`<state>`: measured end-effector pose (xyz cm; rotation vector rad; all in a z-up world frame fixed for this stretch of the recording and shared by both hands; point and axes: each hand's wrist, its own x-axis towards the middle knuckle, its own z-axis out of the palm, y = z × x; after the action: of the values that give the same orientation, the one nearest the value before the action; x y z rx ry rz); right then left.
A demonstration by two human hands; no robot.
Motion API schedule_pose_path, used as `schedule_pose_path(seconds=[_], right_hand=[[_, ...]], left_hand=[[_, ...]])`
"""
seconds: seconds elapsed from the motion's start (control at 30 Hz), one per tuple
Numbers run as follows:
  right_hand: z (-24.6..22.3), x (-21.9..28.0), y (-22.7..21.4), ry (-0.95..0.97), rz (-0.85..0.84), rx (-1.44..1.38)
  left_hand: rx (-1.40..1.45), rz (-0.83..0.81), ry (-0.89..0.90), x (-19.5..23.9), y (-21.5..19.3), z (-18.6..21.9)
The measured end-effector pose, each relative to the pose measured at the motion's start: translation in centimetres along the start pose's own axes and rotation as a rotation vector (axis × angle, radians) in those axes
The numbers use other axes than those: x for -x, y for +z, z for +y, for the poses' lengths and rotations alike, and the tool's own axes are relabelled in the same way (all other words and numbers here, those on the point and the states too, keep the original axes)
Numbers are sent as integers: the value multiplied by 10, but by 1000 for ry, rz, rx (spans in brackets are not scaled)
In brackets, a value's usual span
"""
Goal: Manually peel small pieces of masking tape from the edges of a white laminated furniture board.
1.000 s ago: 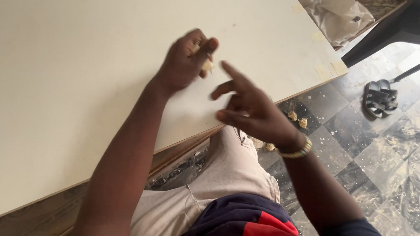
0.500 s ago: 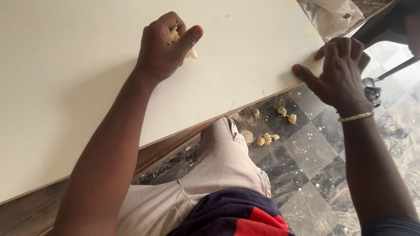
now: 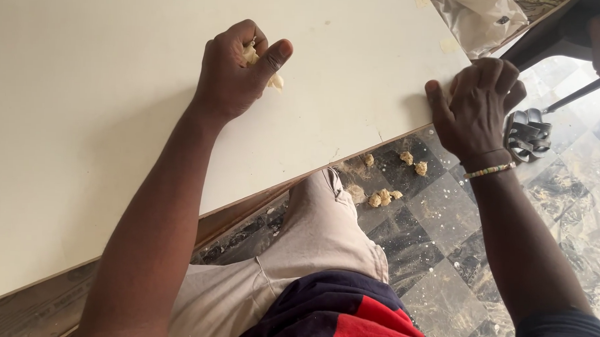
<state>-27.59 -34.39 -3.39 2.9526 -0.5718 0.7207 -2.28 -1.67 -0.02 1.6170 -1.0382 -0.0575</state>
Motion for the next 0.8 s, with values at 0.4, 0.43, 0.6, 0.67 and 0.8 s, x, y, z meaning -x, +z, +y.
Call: schedule_pose_path(seconds=[0.4,0.43,0.6,0.67,0.8], right_hand=[[5,1,-1,-10,-45,59],[-1,0,-6,39,-102,-5],[20,2,-32,-109,32,-4],[21,3,-35,-180,28,13],[16,-2,-28,-160,-8,92]], left_hand=[[44,2,19,2,-1,5],[33,9,-1,2,-1,5],[16,11,-35,0,-2,-3],[-20,5,1,-1,1,-6],[14,-2,3,0,-1,4]])
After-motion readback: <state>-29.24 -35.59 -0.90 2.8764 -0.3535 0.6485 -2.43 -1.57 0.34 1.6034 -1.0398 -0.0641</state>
